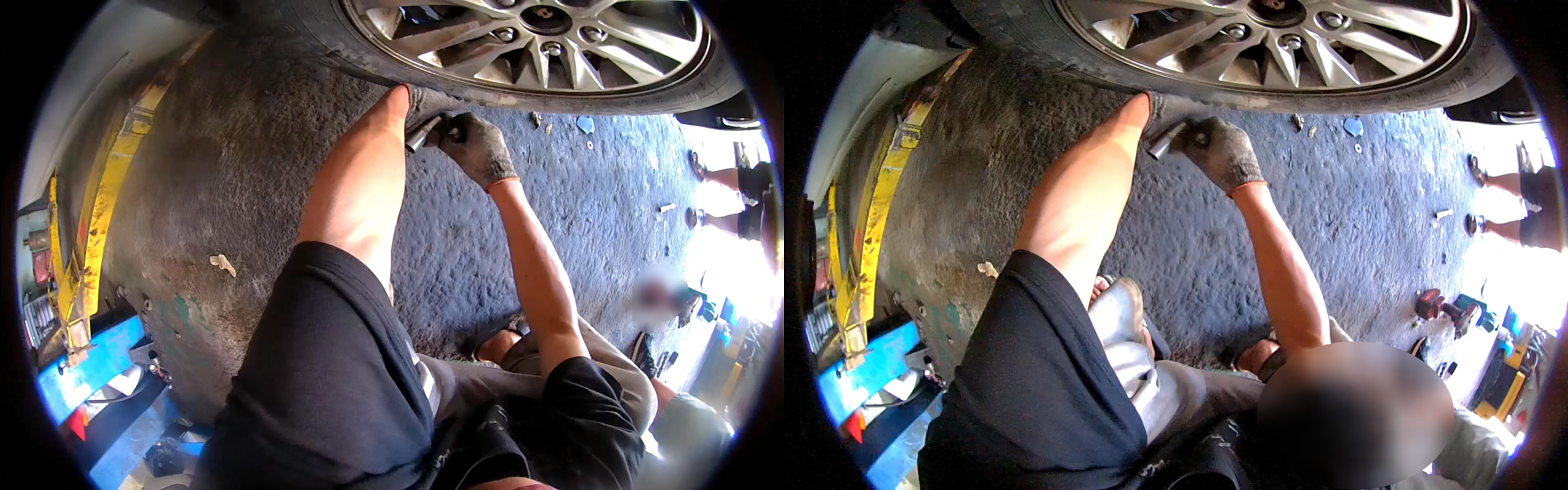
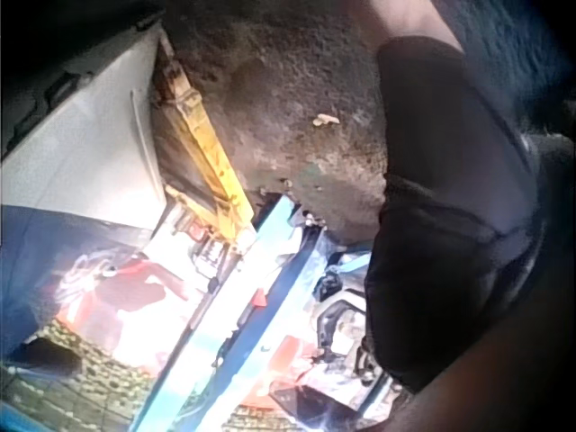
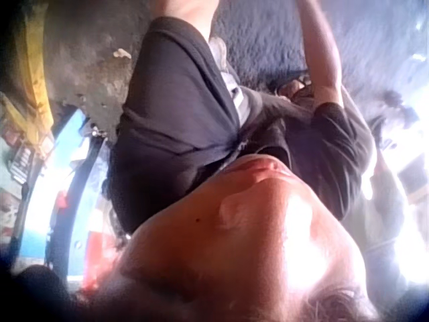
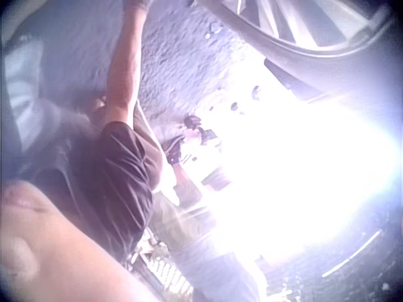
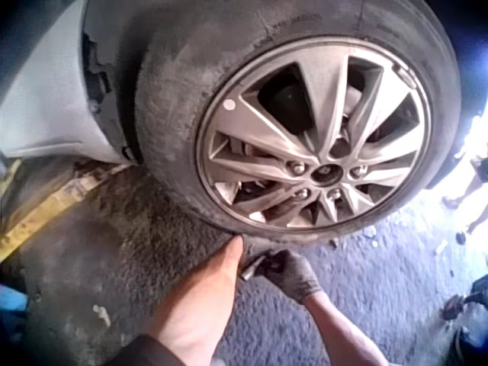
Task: The person removes a tire from a vehicle and then positions and secures a tire onto the wheel hub using an impact wrench.
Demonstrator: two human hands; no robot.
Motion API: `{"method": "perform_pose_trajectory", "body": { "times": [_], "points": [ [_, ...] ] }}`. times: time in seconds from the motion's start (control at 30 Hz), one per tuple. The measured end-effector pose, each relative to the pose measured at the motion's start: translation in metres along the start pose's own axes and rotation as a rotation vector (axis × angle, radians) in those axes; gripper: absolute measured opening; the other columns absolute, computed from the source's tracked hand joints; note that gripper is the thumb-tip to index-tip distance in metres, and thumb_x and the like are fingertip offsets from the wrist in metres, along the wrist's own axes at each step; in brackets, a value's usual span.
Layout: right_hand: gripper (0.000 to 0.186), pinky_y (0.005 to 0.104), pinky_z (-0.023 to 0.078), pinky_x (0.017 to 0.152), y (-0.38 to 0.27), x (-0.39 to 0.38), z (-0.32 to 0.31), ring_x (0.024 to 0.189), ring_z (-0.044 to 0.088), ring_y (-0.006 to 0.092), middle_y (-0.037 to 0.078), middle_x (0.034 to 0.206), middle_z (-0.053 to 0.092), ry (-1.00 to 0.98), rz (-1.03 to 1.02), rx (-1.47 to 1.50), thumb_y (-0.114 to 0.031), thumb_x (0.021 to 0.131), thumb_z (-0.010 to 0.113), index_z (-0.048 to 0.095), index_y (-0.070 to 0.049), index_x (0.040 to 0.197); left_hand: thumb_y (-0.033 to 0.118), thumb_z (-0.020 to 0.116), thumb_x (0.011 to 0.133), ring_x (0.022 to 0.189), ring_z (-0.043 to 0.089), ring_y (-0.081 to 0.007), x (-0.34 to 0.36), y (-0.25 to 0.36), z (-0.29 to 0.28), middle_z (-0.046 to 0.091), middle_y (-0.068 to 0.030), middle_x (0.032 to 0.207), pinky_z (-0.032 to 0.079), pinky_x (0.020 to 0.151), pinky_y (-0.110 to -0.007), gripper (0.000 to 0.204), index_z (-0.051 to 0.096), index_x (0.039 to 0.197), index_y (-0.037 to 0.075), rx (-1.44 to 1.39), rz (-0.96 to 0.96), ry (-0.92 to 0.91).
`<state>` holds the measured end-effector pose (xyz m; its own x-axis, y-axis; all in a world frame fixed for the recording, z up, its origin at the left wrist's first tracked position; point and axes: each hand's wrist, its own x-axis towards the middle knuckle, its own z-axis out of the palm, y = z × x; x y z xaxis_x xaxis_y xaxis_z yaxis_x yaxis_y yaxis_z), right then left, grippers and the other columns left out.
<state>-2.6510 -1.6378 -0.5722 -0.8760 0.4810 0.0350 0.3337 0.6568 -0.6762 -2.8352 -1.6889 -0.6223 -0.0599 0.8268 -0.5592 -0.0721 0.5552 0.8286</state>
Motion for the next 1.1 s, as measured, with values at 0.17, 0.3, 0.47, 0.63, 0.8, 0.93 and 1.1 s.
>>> {"method": "perform_pose_trajectory", "body": {
  "times": [0.17, 0.3, 0.47, 0.63, 0.8, 0.93, 1.1],
  "points": [
    [0.034, 0.0329, 0.053, 0.066, -0.019, 0.003, -0.054, 0.07, 0.066, 0.0176, 0.01, 0.081, 0.07, -0.061, 0.211, 0.356, -0.031, 0.088, 0.076, 0.067, 0.0, 0.099, 0.04, 0.057, 0.1, 0.078, 0.075, -0.0214, -0.074, 0.051, 0.017, 0.074, -0.0121, 0.109, 0.048, 0.05, -0.029, 0.035, 0.066, 0.116, 0.01, -0.136, -0.205, -0.122],
    [0.035, 0.0236, 0.039, 0.05, -0.081, -0.001, -0.119, 0.054, 0.048, 0.0072, 0.003, 0.073, 0.06, 0.24, 0.07, 0.809, -0.032, 0.099, 0.065, 0.062, 0.001, 0.111, 0.044, 0.054, 0.102, 0.078, 0.076, -0.0254, -0.047, 0.0, 0.003, 0.073, -0.0182, 0.112, 0.05, 0.048, -0.032, 0.049, 0.055, 0.132, 0.006, -0.159, -0.367, 0.068],
    [0.033, 0.0248, 0.045, 0.055, -0.099, 0.012, -0.148, 0.061, 0.056, 0.0098, 0.005, 0.077, 0.064, 0.553, -0.05, 0.905, -0.026, 0.096, 0.068, 0.063, 0.004, 0.112, 0.048, 0.051, 0.103, 0.067, 0.073, -0.0225, -0.028, -0.001, -0.01, 0.075, -0.0183, 0.103, 0.045, 0.044, -0.032, 0.053, 0.054, 0.131, 0.003, 0.056, -0.664, -0.037],
    [0.039, 0.0322, 0.059, 0.086, -0.099, 0.008, -0.144, 0.099, 0.07, 0.0213, 0.013, 0.107, 0.069, 0.696, -0.206, 0.817, -0.009, 0.093, 0.069, 0.059, 0.007, 0.127, 0.046, 0.047, 0.104, 0.065, 0.071, -0.0199, -0.031, 0.001, -0.004, 0.076, -0.0137, 0.1, 0.042, 0.046, -0.034, 0.046, 0.057, 0.126, 0.007, 0.053, -0.603, 0.045],
    [0.043, 0.0331, 0.056, 0.09, -0.109, -0.004, -0.135, 0.102, 0.069, 0.0215, 0.014, 0.11, 0.068, 0.676, -0.137, 0.909, -0.01, 0.093, 0.07, 0.058, 0.005, 0.131, 0.044, 0.05, 0.103, 0.063, 0.07, -0.0189, -0.031, -0.008, -0.01, 0.076, -0.0126, 0.096, 0.042, 0.047, -0.034, 0.04, 0.06, 0.116, 0.008, 0.099, -0.694, -0.007],
    [0.044, 0.0307, 0.055, 0.086, -0.115, -0.004, -0.131, 0.098, 0.069, 0.0199, 0.014, 0.109, 0.069, 0.842, -0.139, 0.718, -0.012, 0.093, 0.071, 0.058, 0.007, 0.13, 0.043, 0.052, 0.102, 0.06, 0.069, -0.0179, -0.033, -0.013, -0.015, 0.076, -0.0118, 0.093, 0.044, 0.047, -0.035, 0.037, 0.061, 0.109, 0.008, 0.094, -0.693, 0.014],
    [0.037, 0.0291, 0.055, 0.084, -0.11, 0.001, -0.133, 0.093, 0.069, 0.019, 0.014, 0.103, 0.07, 0.857, -0.111, 0.763, -0.011, 0.091, 0.072, 0.063, 0.008, 0.121, 0.042, 0.052, 0.102, 0.059, 0.069, -0.0183, -0.03, -0.017, -0.015, 0.076, -0.0132, 0.093, 0.045, 0.046, -0.034, 0.038, 0.062, 0.11, 0.007, 0.108, -0.689, 0.057]
  ]
}}
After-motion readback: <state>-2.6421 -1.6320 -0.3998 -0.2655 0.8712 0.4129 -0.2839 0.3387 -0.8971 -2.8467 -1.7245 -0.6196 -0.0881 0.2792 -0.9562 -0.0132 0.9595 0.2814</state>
